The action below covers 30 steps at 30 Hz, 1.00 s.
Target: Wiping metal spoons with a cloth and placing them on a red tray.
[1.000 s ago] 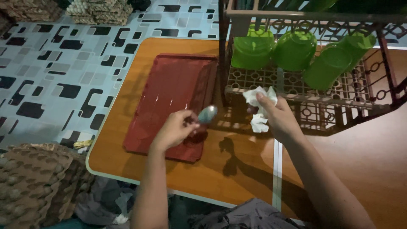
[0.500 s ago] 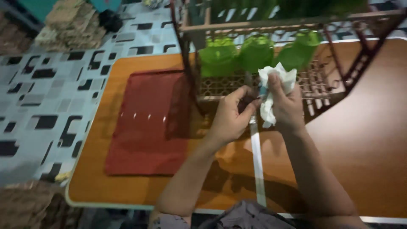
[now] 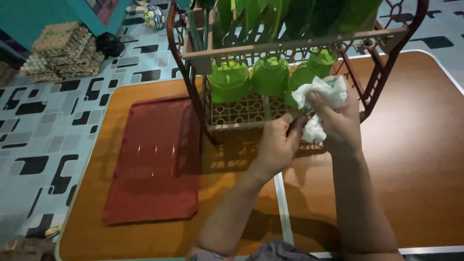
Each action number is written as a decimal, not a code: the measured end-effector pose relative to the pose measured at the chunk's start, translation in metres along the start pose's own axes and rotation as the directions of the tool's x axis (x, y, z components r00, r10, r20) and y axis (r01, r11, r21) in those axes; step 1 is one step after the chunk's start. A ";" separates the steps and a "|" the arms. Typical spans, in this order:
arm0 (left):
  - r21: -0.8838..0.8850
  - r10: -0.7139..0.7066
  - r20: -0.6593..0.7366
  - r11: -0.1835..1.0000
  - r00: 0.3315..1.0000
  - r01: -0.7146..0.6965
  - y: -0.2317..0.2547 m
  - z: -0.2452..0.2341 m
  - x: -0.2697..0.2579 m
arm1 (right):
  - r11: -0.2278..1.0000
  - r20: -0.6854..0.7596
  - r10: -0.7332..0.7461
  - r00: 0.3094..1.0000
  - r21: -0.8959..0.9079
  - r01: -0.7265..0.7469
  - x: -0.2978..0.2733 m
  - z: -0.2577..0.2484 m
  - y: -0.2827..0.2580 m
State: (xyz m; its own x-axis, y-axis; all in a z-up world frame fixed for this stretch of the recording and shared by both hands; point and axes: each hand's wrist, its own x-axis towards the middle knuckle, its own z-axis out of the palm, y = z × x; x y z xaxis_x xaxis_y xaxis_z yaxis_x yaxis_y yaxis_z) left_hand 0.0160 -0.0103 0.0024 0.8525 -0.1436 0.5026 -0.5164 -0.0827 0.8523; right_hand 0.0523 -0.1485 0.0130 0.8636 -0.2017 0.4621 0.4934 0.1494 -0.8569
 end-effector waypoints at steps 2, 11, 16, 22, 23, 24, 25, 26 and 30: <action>-0.038 0.010 -0.022 0.999 1.000 -0.011 0.011 -0.001 -0.001 | 0.999 -0.007 -0.031 0.999 -0.021 0.031 0.001 0.005 -0.012; -0.035 0.028 0.050 0.999 0.998 -0.026 0.028 -0.016 -0.005 | 0.973 -0.023 -0.219 0.975 -0.080 0.217 -0.007 0.006 -0.039; 0.039 -0.058 0.106 0.998 0.993 0.054 0.037 -0.022 -0.005 | 0.926 -0.048 -0.356 0.933 -0.155 0.345 -0.005 -0.003 -0.045; 0.130 -0.101 0.032 0.987 0.994 0.096 0.033 -0.017 -0.005 | 0.788 0.213 -0.427 0.879 -0.389 0.477 -0.015 0.001 -0.063; 0.117 -0.125 0.049 0.986 0.991 0.119 0.036 -0.017 -0.006 | 0.748 0.217 -0.450 0.866 -0.438 0.499 -0.016 0.005 -0.064; 0.104 -0.150 0.068 0.984 0.986 0.142 0.039 -0.016 -0.007 | 0.704 0.222 -0.473 0.853 -0.486 0.517 -0.018 0.009 -0.066; 0.105 -0.151 0.069 0.984 0.986 0.144 0.040 -0.016 -0.008 | 0.705 0.221 -0.471 0.854 -0.487 0.515 -0.013 0.006 -0.057; 0.091 -0.070 0.013 0.993 0.997 0.069 0.041 -0.016 -0.008 | 0.637 0.231 -0.553 0.801 -0.502 0.585 -0.008 0.004 -0.049; 0.072 0.040 -0.070 0.997 0.997 -0.035 0.035 -0.015 -0.007 | 0.536 0.328 -0.620 0.713 -0.487 0.690 -0.007 0.005 -0.044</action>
State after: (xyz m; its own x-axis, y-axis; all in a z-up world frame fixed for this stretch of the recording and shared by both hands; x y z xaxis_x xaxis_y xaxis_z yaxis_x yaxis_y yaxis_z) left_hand -0.0062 0.0025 0.0307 0.8348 -0.0774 0.5450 -0.5502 -0.1483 0.8217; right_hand 0.0255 -0.1492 0.0484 0.3435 0.0806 0.9357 0.8096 -0.5304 -0.2515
